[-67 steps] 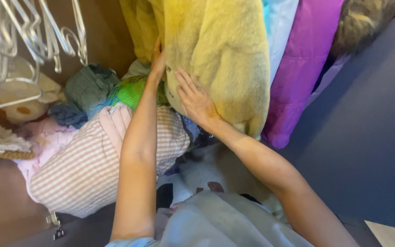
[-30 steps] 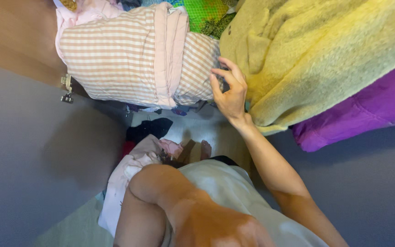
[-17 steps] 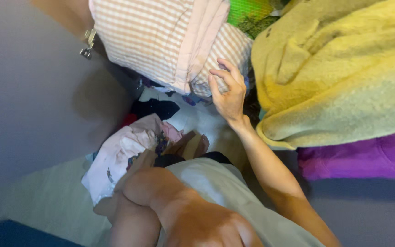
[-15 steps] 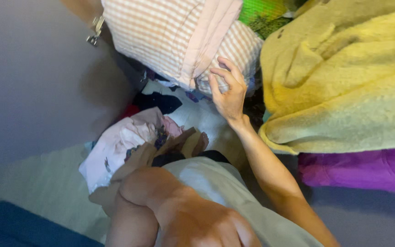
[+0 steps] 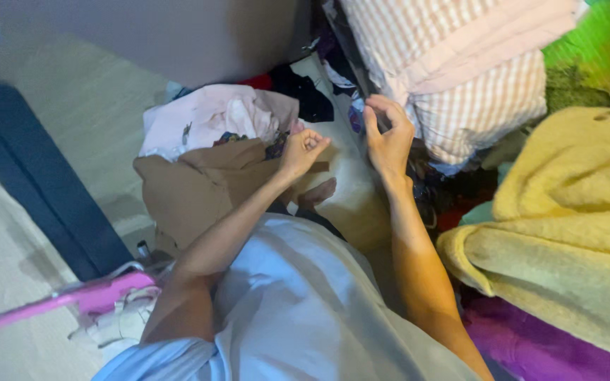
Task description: The person hangs several garments in a closet. They place a light blue puffer jacket, a yellow towel, a brown jacket, and a white dress on hangers and hang them on the closet rod.
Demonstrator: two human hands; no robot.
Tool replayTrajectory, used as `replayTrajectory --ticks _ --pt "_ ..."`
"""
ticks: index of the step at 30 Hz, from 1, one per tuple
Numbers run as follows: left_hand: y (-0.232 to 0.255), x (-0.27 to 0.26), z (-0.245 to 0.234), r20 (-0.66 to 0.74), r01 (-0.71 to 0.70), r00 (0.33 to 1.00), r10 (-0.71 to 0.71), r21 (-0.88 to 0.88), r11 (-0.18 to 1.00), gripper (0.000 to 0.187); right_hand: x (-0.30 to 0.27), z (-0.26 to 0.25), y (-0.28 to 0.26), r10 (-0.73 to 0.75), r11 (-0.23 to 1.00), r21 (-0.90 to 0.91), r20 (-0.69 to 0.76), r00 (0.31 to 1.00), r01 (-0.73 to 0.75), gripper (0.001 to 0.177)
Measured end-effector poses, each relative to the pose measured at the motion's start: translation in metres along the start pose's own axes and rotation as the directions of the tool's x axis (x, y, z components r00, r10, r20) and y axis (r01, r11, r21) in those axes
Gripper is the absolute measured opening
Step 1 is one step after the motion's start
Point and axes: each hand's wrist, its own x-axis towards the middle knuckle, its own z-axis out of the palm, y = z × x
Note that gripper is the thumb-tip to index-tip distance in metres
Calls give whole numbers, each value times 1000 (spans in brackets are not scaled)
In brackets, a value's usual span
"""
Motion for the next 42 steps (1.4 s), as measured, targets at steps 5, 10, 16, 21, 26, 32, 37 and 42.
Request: replayTrajectory --ticks 5,10,16,21,26,32,37,42 --pt "-75 -24 -45 -19 164 986 -164 28 986 26 -29 52 22 203 977 -130 307 930 -171 21" --pt "-154 -42 -71 -169 89 981 -96 -51 995 27 -69 134 46 221 975 -147 520 825 -168 23" --pt "-244 -74 -142 -516 236 850 -104 198 951 32 -134 212 41 416 909 -301 692 589 -289 28" --pt "-304 -111 -199 -527 644 678 -513 90 759 42 -169 281 72 292 944 -169 830 475 -285 25" --pt "-352 -129 -216 -613 664 626 -482 94 742 48 -181 334 97 278 949 -179 862 423 -259 22" --pt "-407 -113 -225 -477 823 461 -748 -84 561 67 -181 363 123 344 925 -247 867 360 -290 21" --pt "-429 -88 -238 -562 865 354 -748 -107 490 83 -189 355 141 471 867 -368 824 314 -335 24" --pt "-407 -62 -279 -620 866 178 -764 -270 422 105 -194 343 165 495 856 -407 823 278 -319 26"
